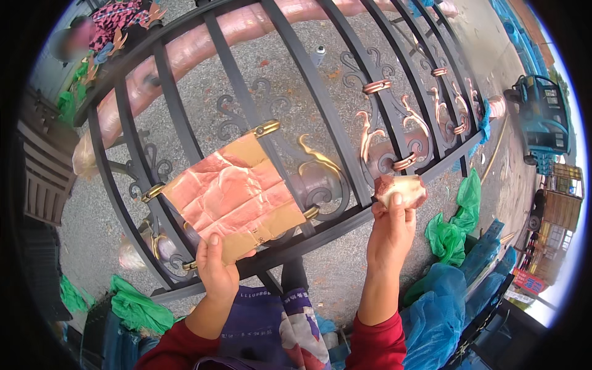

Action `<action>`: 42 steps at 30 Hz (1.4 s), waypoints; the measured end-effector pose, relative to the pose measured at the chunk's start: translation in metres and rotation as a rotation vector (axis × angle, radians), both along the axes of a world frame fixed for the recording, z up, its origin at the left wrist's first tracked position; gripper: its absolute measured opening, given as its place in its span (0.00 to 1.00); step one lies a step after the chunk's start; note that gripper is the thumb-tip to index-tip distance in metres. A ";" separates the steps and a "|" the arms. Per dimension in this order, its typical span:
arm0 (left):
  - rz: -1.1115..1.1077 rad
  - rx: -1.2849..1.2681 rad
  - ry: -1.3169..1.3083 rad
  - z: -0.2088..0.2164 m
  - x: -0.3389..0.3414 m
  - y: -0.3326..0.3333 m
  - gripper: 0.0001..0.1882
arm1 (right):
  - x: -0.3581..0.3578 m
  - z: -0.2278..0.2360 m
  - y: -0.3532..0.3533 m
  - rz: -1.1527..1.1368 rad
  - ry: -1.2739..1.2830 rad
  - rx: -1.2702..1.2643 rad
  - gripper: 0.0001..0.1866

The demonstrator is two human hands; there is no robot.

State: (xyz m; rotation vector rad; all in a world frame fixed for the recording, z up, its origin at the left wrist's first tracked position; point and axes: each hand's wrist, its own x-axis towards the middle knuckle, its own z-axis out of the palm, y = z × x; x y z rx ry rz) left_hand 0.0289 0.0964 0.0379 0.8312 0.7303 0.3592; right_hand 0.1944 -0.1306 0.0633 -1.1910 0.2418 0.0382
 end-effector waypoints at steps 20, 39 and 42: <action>0.487 -0.031 0.234 0.024 -0.116 0.273 0.15 | -0.139 0.162 0.437 1.585 -1.548 -1.071 0.15; 0.281 0.243 0.033 -0.004 -0.126 0.286 0.16 | -0.153 -0.010 0.470 0.684 -0.395 -0.559 0.17; 0.301 0.327 0.083 -0.008 -0.122 0.284 0.16 | -0.157 -0.011 0.476 0.682 -0.480 -0.641 0.18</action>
